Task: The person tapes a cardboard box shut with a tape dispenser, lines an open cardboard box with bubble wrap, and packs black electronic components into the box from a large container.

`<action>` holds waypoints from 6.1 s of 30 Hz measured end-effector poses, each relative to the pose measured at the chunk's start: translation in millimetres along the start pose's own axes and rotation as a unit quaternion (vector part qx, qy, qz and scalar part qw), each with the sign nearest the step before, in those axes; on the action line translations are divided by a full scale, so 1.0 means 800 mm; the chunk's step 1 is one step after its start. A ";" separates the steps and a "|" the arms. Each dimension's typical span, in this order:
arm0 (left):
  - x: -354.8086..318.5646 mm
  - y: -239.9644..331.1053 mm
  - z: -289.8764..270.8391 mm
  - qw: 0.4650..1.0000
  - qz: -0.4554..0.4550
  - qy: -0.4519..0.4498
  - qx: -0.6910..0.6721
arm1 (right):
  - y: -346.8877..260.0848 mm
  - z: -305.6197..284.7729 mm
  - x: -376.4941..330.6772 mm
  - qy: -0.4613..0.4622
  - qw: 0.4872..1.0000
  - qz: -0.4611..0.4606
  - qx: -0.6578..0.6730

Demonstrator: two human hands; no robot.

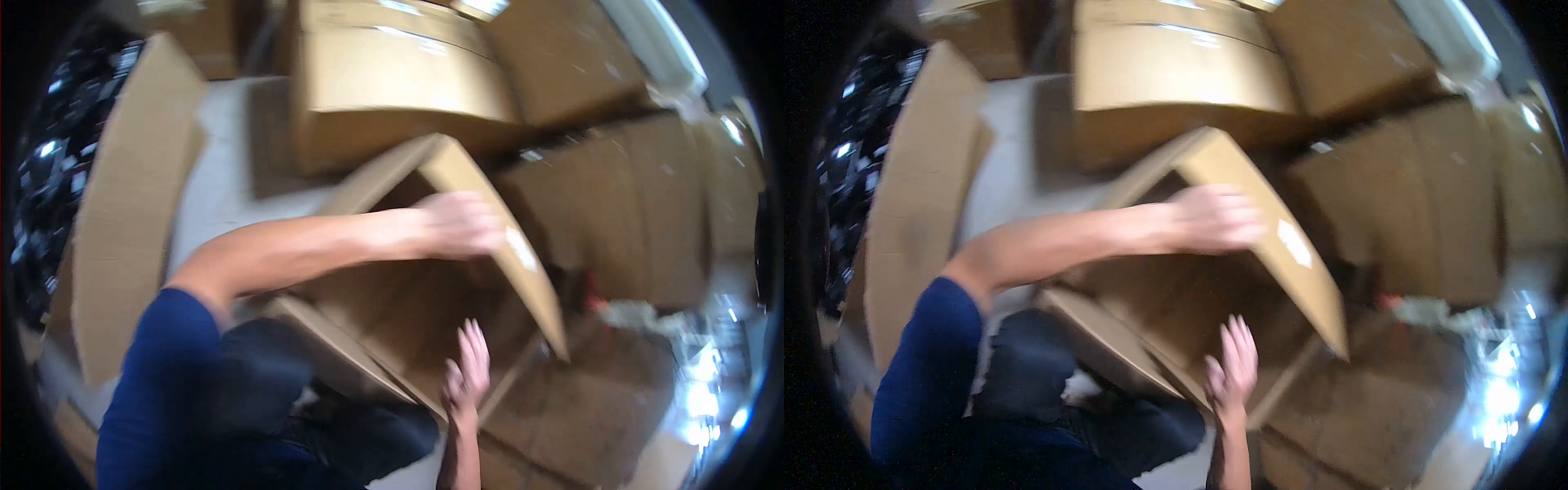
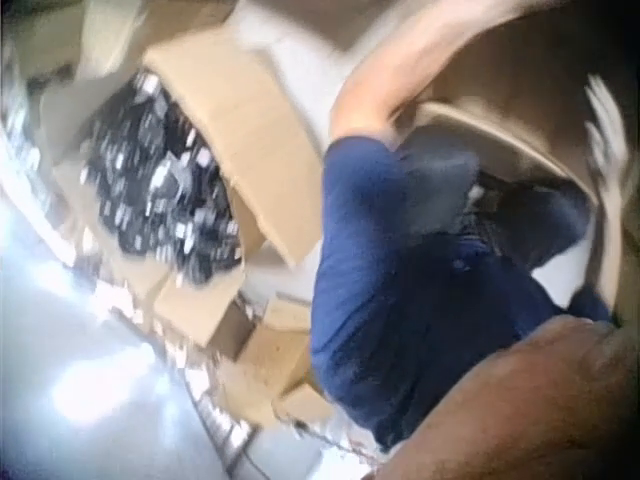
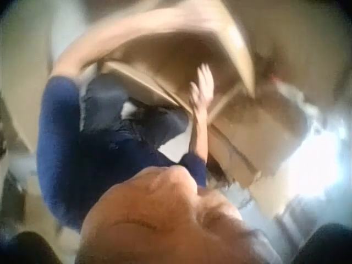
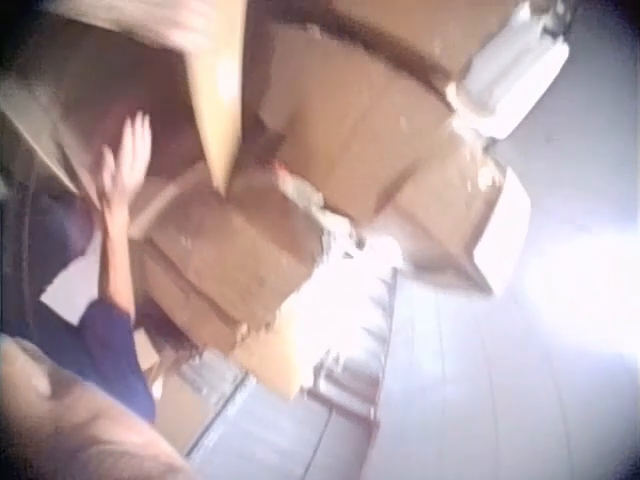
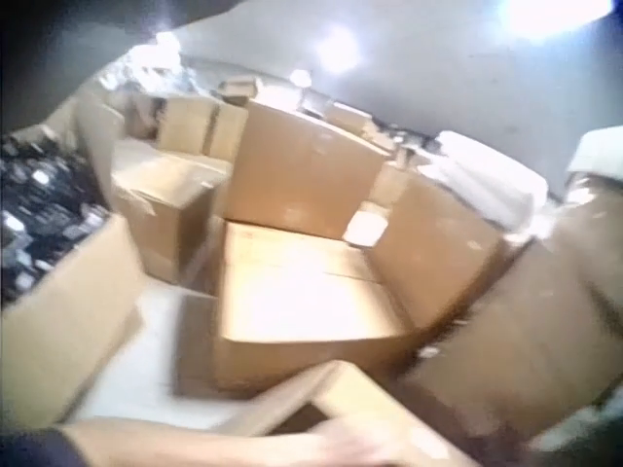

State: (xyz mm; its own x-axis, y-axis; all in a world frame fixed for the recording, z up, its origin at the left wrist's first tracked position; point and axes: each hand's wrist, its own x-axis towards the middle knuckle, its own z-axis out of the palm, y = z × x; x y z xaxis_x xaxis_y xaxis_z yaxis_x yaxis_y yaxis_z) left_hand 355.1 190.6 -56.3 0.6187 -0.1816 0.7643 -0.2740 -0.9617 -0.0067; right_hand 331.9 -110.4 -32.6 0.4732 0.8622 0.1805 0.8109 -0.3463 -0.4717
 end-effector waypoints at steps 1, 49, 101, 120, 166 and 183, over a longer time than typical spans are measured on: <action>0.061 -0.013 0.006 0.994 0.008 0.110 -0.016 | -0.002 -0.008 -0.031 -0.037 0.996 0.077 0.037; -0.130 0.252 -0.402 0.871 -0.422 0.241 -0.069 | -0.317 0.023 -0.069 0.092 0.832 0.114 0.535; -0.183 0.270 -0.369 0.931 -0.273 0.007 -0.242 | -0.299 0.041 -0.119 0.052 0.861 0.180 0.473; -0.169 0.250 -0.379 0.981 -0.003 -0.114 -0.156 | -0.291 0.044 -0.135 0.024 0.848 0.163 0.504; -0.154 0.364 -0.372 0.315 -0.608 0.091 -0.723 | -0.294 0.023 -0.150 0.161 0.800 0.186 0.547; -0.118 0.294 -0.310 0.511 -0.615 -0.031 -0.600 | -0.245 0.002 -0.097 0.160 0.921 0.128 0.330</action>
State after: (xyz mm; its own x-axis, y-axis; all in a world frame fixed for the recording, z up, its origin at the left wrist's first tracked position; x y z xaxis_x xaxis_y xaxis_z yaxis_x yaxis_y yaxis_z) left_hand 49.4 32.7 29.8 0.8777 0.3671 -0.3079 0.1191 0.4553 0.8823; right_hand 135.5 -108.5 44.5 0.7823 0.5944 0.1861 0.3226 -0.1312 -0.9374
